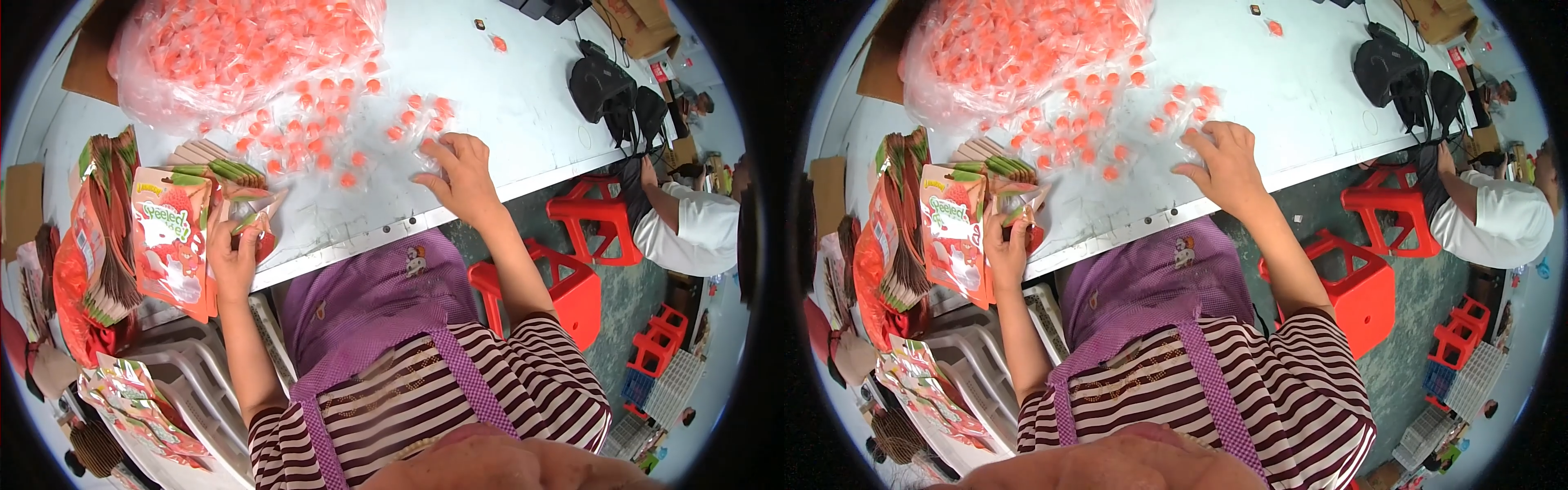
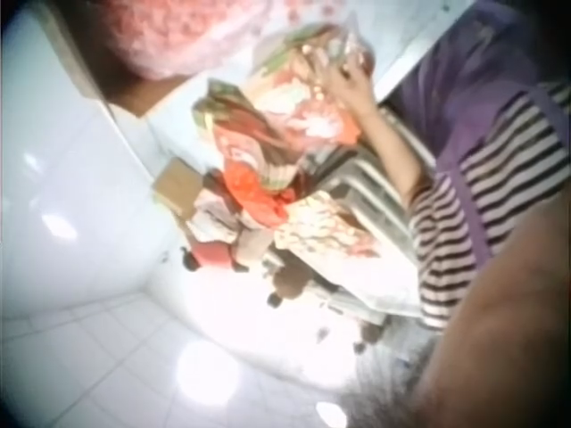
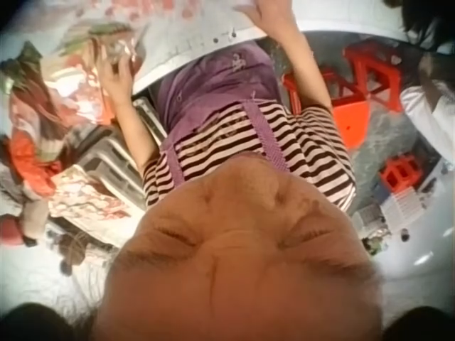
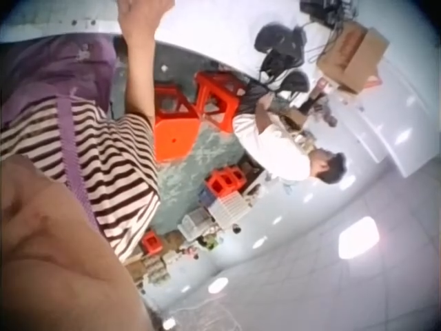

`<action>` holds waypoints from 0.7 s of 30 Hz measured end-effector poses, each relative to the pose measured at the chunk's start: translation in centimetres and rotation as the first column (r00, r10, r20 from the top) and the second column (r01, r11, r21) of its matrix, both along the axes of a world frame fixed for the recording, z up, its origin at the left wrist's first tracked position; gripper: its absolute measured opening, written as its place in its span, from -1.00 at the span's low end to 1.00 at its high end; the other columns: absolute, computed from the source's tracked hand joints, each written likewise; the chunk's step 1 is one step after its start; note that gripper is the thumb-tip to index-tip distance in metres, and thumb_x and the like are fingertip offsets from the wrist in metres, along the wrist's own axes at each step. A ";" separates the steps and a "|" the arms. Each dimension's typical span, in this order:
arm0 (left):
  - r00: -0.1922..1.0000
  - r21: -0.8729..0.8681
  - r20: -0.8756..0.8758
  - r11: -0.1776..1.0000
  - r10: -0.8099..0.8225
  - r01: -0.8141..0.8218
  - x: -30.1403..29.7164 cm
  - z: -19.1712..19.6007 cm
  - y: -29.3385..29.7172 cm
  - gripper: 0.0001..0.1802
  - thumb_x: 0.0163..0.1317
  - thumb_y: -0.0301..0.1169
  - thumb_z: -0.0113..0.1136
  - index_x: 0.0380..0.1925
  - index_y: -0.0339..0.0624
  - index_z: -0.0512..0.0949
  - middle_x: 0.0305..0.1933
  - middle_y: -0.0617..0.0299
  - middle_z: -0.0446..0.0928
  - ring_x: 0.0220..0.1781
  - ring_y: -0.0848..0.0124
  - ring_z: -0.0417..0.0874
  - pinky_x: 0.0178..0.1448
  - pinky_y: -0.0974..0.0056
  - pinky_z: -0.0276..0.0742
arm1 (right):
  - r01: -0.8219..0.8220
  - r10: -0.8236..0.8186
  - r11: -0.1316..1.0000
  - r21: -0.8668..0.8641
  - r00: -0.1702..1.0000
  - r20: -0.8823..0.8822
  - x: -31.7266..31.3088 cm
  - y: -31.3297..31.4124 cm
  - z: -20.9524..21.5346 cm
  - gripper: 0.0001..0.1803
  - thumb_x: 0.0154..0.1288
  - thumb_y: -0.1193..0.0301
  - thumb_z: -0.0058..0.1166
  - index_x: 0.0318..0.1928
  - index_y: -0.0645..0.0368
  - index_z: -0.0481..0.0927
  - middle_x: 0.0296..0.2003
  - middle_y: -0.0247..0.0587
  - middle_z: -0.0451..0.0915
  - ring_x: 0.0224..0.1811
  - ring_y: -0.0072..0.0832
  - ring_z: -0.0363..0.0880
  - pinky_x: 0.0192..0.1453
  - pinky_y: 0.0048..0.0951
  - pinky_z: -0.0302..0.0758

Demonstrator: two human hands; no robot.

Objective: Manually filling printed plastic bags with individual candies and stacking the completed bags on a tray.

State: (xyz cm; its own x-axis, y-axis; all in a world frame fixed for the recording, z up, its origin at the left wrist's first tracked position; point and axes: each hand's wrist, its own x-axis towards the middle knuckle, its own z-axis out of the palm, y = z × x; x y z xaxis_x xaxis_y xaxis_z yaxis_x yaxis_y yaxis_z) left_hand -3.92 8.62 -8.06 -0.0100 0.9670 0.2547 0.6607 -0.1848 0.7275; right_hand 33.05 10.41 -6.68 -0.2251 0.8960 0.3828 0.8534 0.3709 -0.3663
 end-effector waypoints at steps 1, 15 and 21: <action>1.000 -0.010 -0.004 1.000 -0.002 0.002 0.0 0.0 0.0 -0.73 0.07 -0.38 0.29 -0.42 -0.38 0.45 0.07 -0.26 0.43 0.13 0.00 0.44 0.17 0.14 0.31 | -0.006 0.006 1.000 -0.012 1.000 0.019 0.0 0.1 0.3 -0.52 -0.03 0.28 0.31 -0.04 0.09 0.54 -0.10 -0.15 0.39 0.00 -0.20 0.31 0.14 -0.26 0.19; 1.000 -0.010 -0.011 1.000 -0.015 0.015 0.2 0.4 -0.2 -0.77 0.08 -0.42 0.27 -0.41 -0.37 0.47 -0.01 -0.22 0.46 0.14 0.00 0.43 0.16 0.17 0.30 | 0.085 -0.087 0.996 0.041 0.995 0.043 2.0 4.3 0.8 -0.60 0.23 0.28 -0.01 0.09 0.05 0.47 0.14 -0.14 0.38 0.21 -0.19 0.22 0.33 -0.19 -0.01; 0.993 0.165 -0.113 0.984 -0.042 0.060 0.2 -0.2 0.1 -0.80 0.10 -0.47 0.24 -0.40 -0.36 0.43 -0.26 0.01 0.45 -0.17 0.20 0.46 0.01 0.27 0.36 | 0.056 -0.058 0.998 0.021 0.986 0.155 -0.3 5.3 1.3 -0.67 0.27 0.28 -0.04 0.04 -0.05 0.51 0.15 -0.17 0.38 0.28 -0.16 0.18 0.37 -0.07 -0.07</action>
State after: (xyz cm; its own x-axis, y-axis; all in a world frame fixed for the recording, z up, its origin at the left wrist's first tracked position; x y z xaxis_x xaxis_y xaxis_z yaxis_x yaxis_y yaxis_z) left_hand -3.76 8.70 -8.30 0.0750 0.9090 0.4101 0.7207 -0.3336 0.6077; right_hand 32.74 15.76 -5.39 -0.2319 0.9029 0.3620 0.9194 0.3250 -0.2217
